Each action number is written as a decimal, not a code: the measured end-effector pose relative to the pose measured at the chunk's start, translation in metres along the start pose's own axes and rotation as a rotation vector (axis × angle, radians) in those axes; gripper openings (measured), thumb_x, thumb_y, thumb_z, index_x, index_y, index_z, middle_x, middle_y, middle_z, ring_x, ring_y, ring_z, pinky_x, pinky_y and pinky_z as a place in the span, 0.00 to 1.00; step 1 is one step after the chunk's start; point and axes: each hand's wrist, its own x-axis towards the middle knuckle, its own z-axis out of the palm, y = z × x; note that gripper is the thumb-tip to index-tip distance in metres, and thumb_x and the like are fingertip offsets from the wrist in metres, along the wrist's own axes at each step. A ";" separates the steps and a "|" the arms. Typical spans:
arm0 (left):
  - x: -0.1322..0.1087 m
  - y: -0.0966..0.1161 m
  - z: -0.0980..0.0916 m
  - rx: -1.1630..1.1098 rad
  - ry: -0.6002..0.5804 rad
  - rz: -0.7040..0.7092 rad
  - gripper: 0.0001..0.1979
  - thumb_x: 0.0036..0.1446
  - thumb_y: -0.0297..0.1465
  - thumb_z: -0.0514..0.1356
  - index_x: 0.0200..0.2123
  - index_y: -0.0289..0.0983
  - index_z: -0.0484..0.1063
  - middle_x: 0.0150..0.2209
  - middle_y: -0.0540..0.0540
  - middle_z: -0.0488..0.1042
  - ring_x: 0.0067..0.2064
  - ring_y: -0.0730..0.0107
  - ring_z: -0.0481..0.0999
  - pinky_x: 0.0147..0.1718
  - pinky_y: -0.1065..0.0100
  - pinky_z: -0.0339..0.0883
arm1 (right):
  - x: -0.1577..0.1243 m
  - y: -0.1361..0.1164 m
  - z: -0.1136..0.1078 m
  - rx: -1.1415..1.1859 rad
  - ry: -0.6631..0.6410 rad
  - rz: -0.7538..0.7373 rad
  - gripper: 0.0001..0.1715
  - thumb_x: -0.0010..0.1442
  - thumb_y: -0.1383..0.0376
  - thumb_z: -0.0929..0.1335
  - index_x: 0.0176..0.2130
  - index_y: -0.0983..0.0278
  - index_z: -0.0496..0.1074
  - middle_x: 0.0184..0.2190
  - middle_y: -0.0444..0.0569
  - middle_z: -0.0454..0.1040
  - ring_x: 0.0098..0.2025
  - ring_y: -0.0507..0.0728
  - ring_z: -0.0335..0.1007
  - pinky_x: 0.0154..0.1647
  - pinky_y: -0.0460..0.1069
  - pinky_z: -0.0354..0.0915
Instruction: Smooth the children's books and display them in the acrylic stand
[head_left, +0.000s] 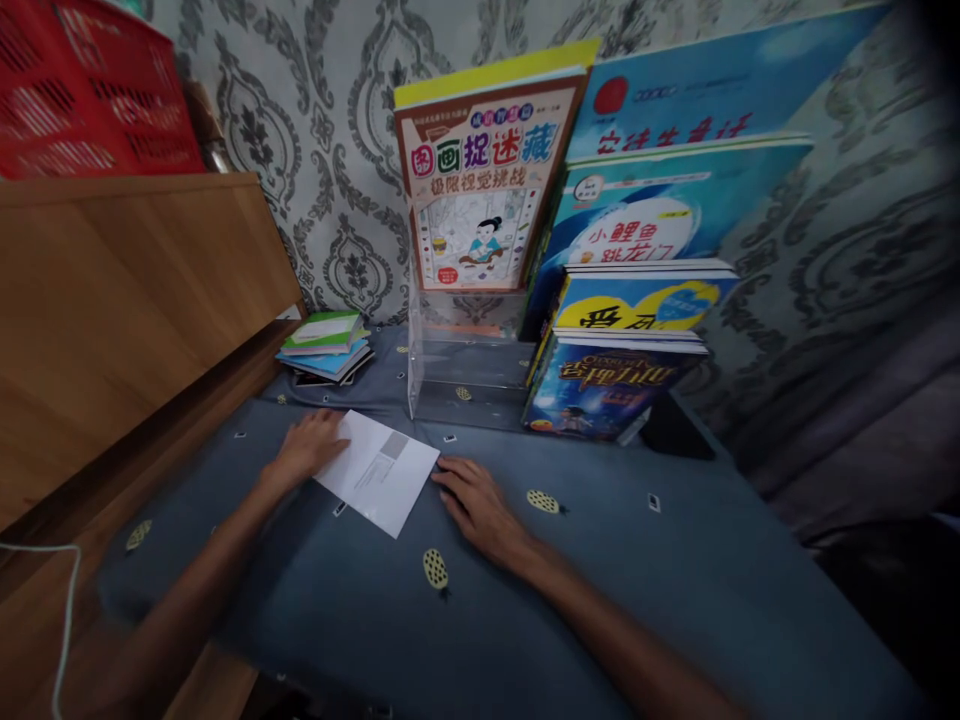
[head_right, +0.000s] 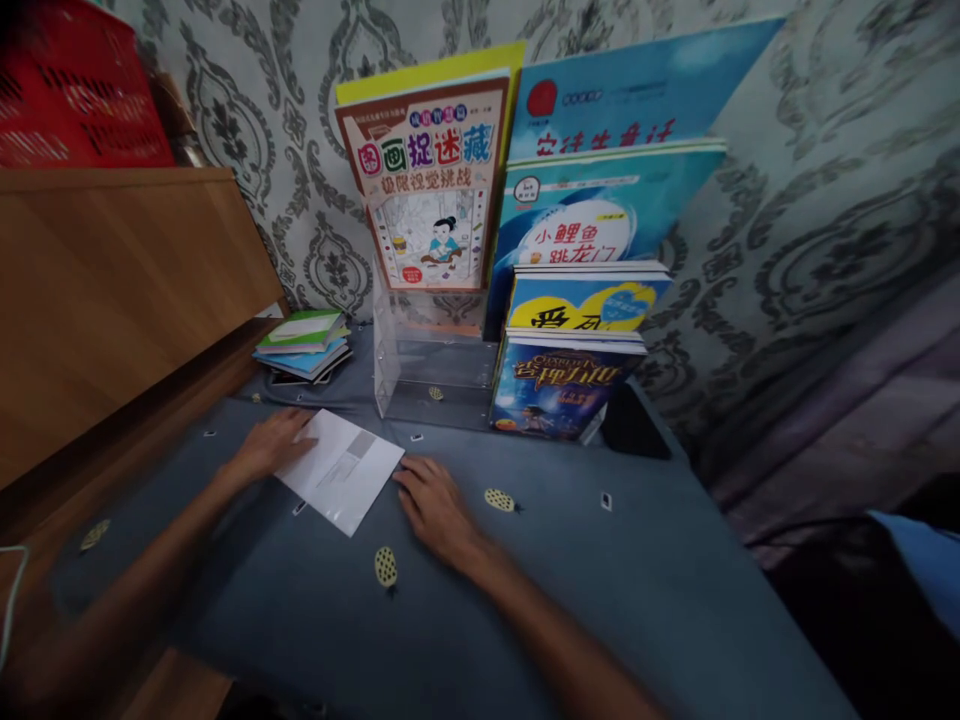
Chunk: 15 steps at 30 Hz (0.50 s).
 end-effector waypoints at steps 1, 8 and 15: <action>0.000 -0.007 0.004 0.025 -0.019 -0.028 0.22 0.61 0.38 0.56 0.57 0.39 0.71 0.58 0.36 0.73 0.58 0.46 0.72 0.53 0.53 0.67 | 0.000 0.000 0.000 0.006 0.008 0.009 0.17 0.67 0.68 0.62 0.52 0.63 0.75 0.54 0.58 0.75 0.57 0.62 0.70 0.58 0.63 0.69; -0.024 0.007 0.015 0.072 -0.013 -0.006 0.20 0.65 0.38 0.52 0.56 0.38 0.72 0.52 0.39 0.74 0.56 0.51 0.72 0.53 0.57 0.67 | 0.000 0.000 -0.001 0.037 0.064 0.087 0.17 0.68 0.67 0.61 0.52 0.63 0.74 0.53 0.57 0.75 0.57 0.61 0.70 0.59 0.61 0.68; -0.048 0.063 0.013 0.053 -0.045 0.156 0.16 0.66 0.37 0.55 0.53 0.37 0.71 0.50 0.39 0.71 0.53 0.55 0.73 0.46 0.60 0.70 | -0.006 0.000 -0.010 -0.133 0.094 0.095 0.17 0.67 0.69 0.61 0.48 0.63 0.76 0.52 0.59 0.76 0.55 0.65 0.70 0.56 0.65 0.68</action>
